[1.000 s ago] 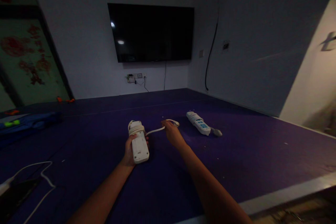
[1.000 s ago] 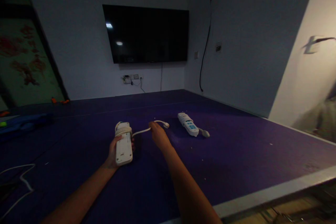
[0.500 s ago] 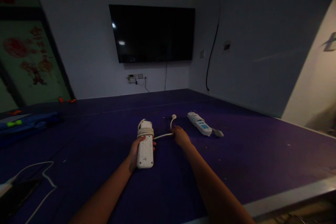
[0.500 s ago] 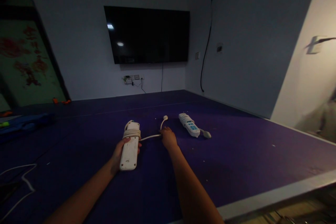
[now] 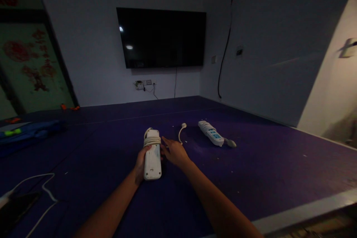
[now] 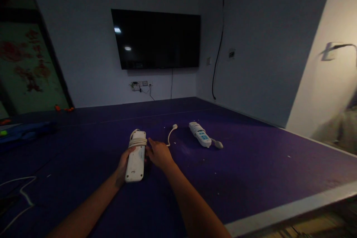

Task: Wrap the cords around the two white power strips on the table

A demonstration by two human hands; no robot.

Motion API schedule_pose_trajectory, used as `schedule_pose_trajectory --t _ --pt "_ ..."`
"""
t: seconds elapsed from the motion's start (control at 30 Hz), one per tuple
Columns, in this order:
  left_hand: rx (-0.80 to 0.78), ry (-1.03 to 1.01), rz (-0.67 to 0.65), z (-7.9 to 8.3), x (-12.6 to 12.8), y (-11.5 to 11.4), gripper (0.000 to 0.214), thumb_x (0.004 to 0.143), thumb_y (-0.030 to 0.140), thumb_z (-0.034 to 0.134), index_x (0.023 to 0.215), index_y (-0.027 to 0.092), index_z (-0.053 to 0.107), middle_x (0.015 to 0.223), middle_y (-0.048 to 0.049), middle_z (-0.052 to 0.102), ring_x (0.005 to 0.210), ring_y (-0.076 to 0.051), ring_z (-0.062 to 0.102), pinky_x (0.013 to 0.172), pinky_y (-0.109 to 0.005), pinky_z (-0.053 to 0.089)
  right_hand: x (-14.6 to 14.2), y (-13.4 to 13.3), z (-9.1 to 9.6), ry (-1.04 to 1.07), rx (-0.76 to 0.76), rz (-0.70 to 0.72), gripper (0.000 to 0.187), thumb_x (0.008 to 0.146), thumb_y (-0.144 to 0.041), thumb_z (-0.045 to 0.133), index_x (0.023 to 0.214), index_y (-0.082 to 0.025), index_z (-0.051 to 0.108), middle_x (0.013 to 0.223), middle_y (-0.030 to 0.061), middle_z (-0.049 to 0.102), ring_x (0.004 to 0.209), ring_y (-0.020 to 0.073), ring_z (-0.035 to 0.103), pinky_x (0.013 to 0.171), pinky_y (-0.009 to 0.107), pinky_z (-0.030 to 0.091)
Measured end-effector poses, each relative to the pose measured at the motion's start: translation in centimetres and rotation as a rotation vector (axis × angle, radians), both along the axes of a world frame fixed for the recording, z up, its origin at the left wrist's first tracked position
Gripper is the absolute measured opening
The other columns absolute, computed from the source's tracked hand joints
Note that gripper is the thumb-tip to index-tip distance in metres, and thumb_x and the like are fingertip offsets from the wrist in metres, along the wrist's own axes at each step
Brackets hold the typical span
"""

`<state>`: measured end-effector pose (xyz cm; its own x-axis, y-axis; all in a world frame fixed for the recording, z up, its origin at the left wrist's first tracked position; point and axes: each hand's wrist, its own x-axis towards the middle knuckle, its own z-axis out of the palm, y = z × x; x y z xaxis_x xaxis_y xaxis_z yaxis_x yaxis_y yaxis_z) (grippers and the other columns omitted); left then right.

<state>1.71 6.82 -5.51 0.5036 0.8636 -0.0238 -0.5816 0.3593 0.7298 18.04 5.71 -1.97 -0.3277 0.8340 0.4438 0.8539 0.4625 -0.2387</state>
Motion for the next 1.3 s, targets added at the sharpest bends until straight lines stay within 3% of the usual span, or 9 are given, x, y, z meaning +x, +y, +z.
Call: schedule_pose_trajectory --t 0.23,0.53,0.77,0.93,1.1,1.3 --pt "0.042 0.025 0.009 0.1 0.1 0.3 0.037 0.082 0.035 0.047 0.095 0.004 0.063 0.074 -0.0149 0.070 0.063 -0.023 0.067 0.058 -0.031 0.052 0.8 0.7 0.0 0.038 0.061 0.011 0.028 0.087 -0.035 0.052 0.106 -0.020 0.066 0.092 0.0076 0.065 0.092 0.0201 0.056 0.083 0.030 0.036" --pt "-0.066 0.090 0.085 0.3 0.5 0.7 0.037 0.083 0.036 0.052 0.101 0.006 0.061 0.066 -0.0100 0.069 0.055 -0.020 0.065 0.050 -0.027 0.049 1.4 1.2 -0.2 0.276 0.183 -0.089 0.042 0.074 -0.049 0.066 0.101 -0.018 0.068 0.092 0.0081 0.067 0.092 0.0225 0.058 0.082 0.033 0.038" --pt "-0.084 0.173 0.200 0.7 1.3 -0.5 0.036 0.079 0.042 0.059 0.097 0.011 0.060 0.061 -0.0040 0.064 0.050 -0.015 0.061 0.051 -0.025 0.047 1.5 1.7 -0.6 0.488 0.215 -0.089 0.047 0.062 -0.042 0.076 0.101 -0.018 0.068 0.093 0.0074 0.068 0.080 0.0208 0.060 0.077 0.032 0.043" --pt "-0.050 0.233 0.251 0.8 1.4 -0.9 0.046 0.076 0.038 0.065 0.114 0.016 0.050 0.068 -0.0034 0.065 0.052 -0.016 0.062 0.053 -0.026 0.049 1.6 1.7 -0.4 0.559 0.266 -0.104 0.037 0.066 -0.028 0.074 0.101 -0.019 0.067 0.085 0.0049 0.068 0.075 0.0187 0.059 0.077 0.032 0.042" --pt "-0.143 0.313 0.237 1.1 1.1 -0.8 0.038 0.079 0.033 0.058 0.108 0.009 0.051 0.065 -0.0075 0.065 0.050 -0.016 0.061 0.047 -0.024 0.047 1.7 1.9 -0.5 0.639 0.319 -0.112 0.028 0.072 -0.026 0.068 0.099 -0.018 0.067 0.085 0.0045 0.067 0.072 0.0167 0.058 0.078 0.031 0.042" --pt "-0.150 0.183 0.164 1.2 0.4 -0.6 0.039 0.079 0.029 0.050 0.111 0.007 0.052 0.069 -0.0079 0.066 0.055 -0.017 0.063 0.051 -0.025 0.050 2.6 1.8 -0.4 0.421 0.300 -0.194 0.021 0.078 -0.026 0.063 0.097 -0.019 0.068 0.088 0.0059 0.067 0.084 0.0211 0.057 0.084 0.035 0.039"
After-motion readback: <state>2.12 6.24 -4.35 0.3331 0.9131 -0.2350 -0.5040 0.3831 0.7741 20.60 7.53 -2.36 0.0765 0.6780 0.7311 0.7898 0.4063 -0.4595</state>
